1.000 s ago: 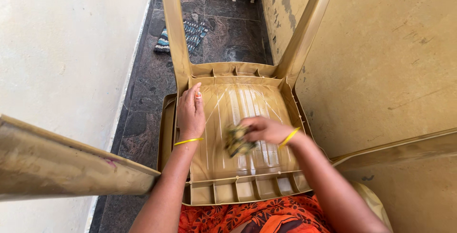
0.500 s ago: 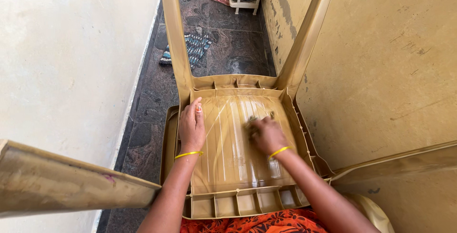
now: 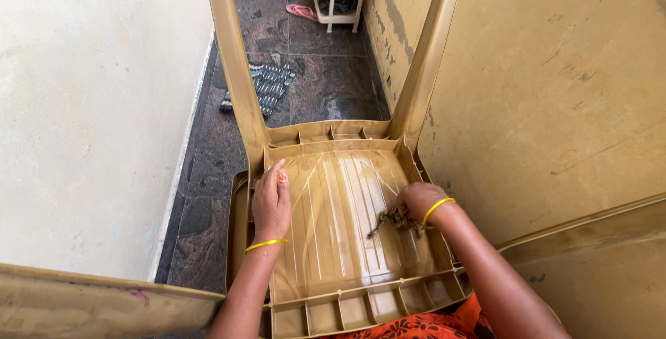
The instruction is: The person wipes the underside of an overturned beige plastic chair with a patterned cloth. They repeatedly wipe the seat and legs, occasionally dipping the cloth into a blue cup of water to wet it before continuing to clean the chair's surface.
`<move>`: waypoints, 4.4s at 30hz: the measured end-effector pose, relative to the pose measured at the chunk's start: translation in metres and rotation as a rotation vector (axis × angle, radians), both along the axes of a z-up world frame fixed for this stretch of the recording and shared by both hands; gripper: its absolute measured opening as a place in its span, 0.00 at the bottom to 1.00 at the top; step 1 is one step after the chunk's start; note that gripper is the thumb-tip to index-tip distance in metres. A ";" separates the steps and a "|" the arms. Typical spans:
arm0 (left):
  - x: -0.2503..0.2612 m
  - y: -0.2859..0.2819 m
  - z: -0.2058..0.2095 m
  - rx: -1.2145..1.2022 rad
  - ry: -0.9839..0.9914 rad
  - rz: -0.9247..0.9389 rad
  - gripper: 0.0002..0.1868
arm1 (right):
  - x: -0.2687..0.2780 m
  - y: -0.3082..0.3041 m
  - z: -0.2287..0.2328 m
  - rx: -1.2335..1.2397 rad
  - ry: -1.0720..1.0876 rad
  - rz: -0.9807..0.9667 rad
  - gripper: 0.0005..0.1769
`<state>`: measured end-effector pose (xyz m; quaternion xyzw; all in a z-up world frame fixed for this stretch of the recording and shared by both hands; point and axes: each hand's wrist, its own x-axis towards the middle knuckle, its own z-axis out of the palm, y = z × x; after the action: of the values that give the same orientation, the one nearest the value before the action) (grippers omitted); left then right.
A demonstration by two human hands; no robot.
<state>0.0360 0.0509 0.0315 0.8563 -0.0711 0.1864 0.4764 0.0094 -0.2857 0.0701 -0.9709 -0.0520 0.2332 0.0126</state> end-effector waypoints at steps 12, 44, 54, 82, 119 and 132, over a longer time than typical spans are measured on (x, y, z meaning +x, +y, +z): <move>-0.004 0.001 0.010 -0.041 0.089 0.048 0.22 | 0.057 0.011 -0.030 -0.047 -0.117 -0.265 0.21; -0.004 0.007 0.006 -0.041 -0.032 0.044 0.24 | -0.075 0.165 -0.023 0.325 0.073 0.696 0.14; -0.002 -0.001 0.004 0.026 0.000 -0.019 0.22 | -0.036 -0.004 0.031 -0.232 0.218 0.235 0.04; -0.018 -0.021 0.004 0.355 -0.001 -0.211 0.27 | 0.006 0.024 -0.012 0.088 -0.355 -0.170 0.28; -0.025 -0.060 -0.043 0.544 0.123 -0.660 0.27 | 0.260 -0.035 -0.052 0.198 -0.210 -0.192 0.14; -0.027 -0.058 -0.036 0.490 0.103 -0.650 0.26 | 0.252 0.060 -0.075 0.215 -0.253 0.134 0.24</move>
<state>0.0091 -0.0073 -0.0045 0.8857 -0.3561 -0.0395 0.2953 0.2619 -0.2259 -0.0051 -0.9799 -0.1425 0.1028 0.0943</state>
